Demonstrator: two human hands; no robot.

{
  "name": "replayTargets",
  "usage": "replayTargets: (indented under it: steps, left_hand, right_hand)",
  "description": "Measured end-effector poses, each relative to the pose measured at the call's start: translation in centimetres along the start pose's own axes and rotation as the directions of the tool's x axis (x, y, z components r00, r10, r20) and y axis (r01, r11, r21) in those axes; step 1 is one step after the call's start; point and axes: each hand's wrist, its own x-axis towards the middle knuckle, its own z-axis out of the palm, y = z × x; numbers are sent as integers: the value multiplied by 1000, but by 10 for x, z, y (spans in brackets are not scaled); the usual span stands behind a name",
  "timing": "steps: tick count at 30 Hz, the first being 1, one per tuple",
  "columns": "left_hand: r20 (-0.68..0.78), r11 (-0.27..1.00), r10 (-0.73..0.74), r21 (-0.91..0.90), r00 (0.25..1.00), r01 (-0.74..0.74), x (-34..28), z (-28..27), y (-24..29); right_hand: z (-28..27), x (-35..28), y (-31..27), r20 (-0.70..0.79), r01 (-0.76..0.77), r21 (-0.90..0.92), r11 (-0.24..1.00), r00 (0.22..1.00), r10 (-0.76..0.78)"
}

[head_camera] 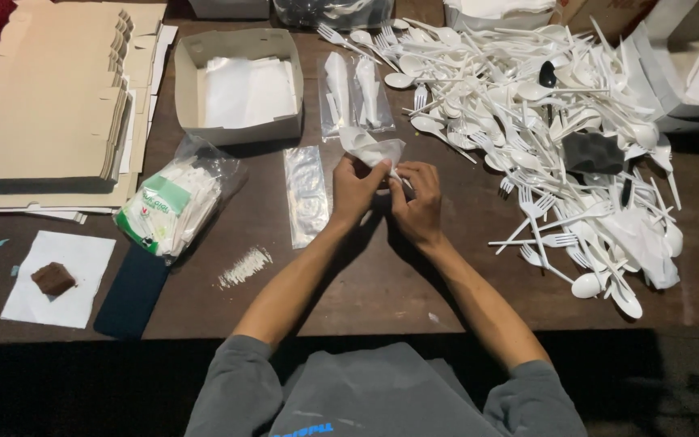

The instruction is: The person is individually wrapping plastic forks and spoons into plastic sleeves on a work table.

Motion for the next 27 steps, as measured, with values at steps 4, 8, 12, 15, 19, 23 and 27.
replayTargets:
  steps: [4, 8, 12, 15, 19, 23, 27]
  left_hand:
    - [45, 998, -62, 24, 997, 61, -2, -10, 11]
    - [124, 993, -119, 11, 985, 119, -9, -9, 34]
    - [231, 989, -148, 39, 961, 143, 4, -18, 4]
    - [274, 996, -86, 35, 958, 79, -3, -16, 23]
    - [276, 996, -37, 94, 960, 11, 2, -21, 19]
    - [277, 998, -66, 31, 959, 60, -4, -19, 33]
    - [305, 1000, -21, -8, 952, 24, -6, -18, 35]
  right_hand:
    - [-8, 6, -13, 31, -68, 44, 997, 997, 67]
    - [-13, 21, -9, 78, -147, 114, 983, 987, 139]
    - [-13, 24, -5, 130, -201, 121, 972, 974, 185]
    - [-10, 21, 3, 68, -218, 201, 955, 976, 209]
    - [-11, 16, 6, 9, -174, 217, 960, 984, 177]
    - [-6, 12, 8, -67, -179, 207, 962, 978, 197]
    - [-3, 17, -3, -98, -235, 215, 948, 960, 261]
